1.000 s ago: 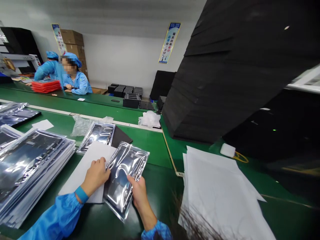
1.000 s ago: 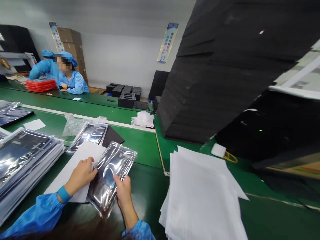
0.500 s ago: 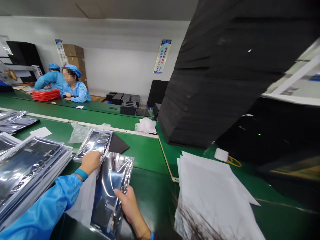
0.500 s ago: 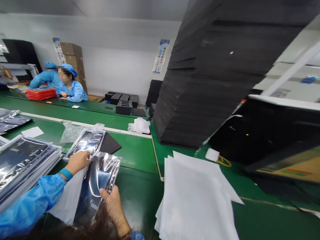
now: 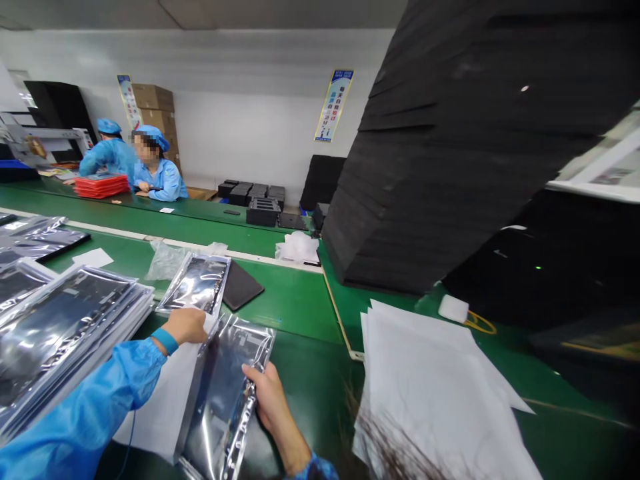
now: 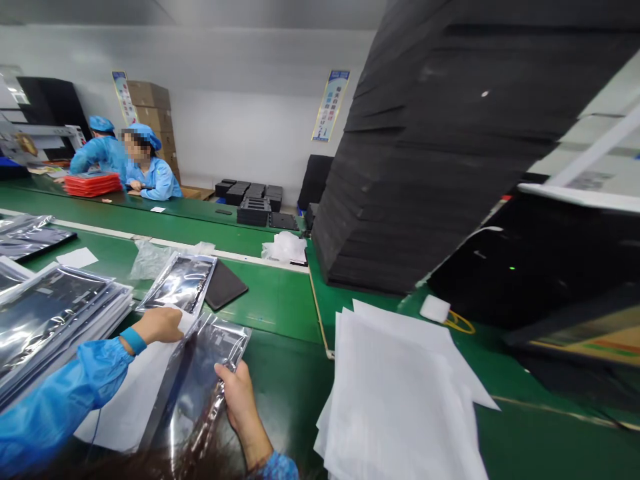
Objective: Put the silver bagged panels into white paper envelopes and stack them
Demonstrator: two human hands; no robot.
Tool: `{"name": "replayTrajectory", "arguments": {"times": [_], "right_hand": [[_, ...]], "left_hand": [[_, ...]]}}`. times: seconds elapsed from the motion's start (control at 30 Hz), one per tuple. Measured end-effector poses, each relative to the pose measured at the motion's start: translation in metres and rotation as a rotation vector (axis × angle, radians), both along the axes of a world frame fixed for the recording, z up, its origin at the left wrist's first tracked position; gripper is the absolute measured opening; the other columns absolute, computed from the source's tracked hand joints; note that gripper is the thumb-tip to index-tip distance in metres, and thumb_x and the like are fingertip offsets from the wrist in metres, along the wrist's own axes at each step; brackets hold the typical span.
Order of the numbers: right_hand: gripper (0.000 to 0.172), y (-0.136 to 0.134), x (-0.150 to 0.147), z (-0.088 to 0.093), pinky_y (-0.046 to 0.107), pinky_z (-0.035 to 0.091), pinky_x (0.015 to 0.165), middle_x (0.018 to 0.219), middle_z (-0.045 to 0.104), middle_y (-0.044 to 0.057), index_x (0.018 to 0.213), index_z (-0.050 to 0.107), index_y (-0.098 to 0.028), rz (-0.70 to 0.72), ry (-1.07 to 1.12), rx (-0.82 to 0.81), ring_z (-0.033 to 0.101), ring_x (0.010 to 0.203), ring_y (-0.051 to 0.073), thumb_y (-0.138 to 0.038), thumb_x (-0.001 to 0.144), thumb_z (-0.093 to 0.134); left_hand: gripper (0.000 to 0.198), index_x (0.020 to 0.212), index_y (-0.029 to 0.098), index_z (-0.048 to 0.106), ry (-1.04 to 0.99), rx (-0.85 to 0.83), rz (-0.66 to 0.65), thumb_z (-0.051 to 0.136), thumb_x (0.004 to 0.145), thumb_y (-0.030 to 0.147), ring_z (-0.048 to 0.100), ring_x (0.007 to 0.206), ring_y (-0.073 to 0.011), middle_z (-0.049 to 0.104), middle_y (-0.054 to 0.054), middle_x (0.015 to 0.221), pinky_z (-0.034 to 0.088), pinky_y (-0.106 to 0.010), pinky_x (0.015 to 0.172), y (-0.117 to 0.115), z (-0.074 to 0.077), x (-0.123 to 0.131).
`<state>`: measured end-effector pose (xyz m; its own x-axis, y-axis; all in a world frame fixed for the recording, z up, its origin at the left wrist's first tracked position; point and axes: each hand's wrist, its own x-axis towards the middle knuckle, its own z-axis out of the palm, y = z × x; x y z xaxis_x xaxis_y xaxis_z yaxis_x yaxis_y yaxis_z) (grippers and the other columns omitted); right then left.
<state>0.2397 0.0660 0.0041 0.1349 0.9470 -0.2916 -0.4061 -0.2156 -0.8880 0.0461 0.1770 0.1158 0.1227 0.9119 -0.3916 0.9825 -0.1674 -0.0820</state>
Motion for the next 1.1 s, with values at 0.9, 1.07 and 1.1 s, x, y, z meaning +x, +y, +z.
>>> {"name": "replayTrajectory", "arguments": {"times": [0.9, 1.07, 1.1], "right_hand": [[0.025, 0.001, 0.016, 0.020, 0.034, 0.057, 0.067, 0.064, 0.075, -0.005, 0.070, 0.071, -0.022, -0.359, 0.148, -0.116, 0.069, 0.066, 0.020, -0.027, 0.050, 0.085], [0.026, -0.002, 0.017, 0.022, 0.032, 0.056, 0.066, 0.068, 0.078, -0.004, 0.072, 0.074, -0.021, -0.426, 0.151, -0.119, 0.068, 0.067, 0.018, -0.026, 0.049, 0.086], [0.026, -0.002, 0.017, 0.022, 0.032, 0.056, 0.066, 0.068, 0.078, -0.003, 0.072, 0.074, -0.021, -0.429, 0.151, -0.121, 0.068, 0.067, 0.019, -0.027, 0.049, 0.086]], "left_hand": [[0.035, 0.124, 0.015, 0.067, -0.099, 0.116, -0.226, 0.068, 0.098, 0.039, 0.070, 0.111, -0.0255, 0.070, -0.011, 0.126, 0.059, -0.049, 0.097, -0.008, -0.032, 0.039], [0.026, 0.116, 0.014, 0.070, -0.087, 0.111, -0.298, 0.070, 0.097, 0.032, 0.072, 0.105, -0.0241, 0.075, -0.008, 0.112, 0.059, -0.048, 0.097, -0.020, -0.024, 0.043], [0.023, 0.113, 0.014, 0.070, -0.080, 0.111, -0.307, 0.070, 0.097, 0.030, 0.072, 0.104, -0.0239, 0.076, -0.008, 0.109, 0.059, -0.048, 0.097, -0.022, -0.023, 0.043]]}}
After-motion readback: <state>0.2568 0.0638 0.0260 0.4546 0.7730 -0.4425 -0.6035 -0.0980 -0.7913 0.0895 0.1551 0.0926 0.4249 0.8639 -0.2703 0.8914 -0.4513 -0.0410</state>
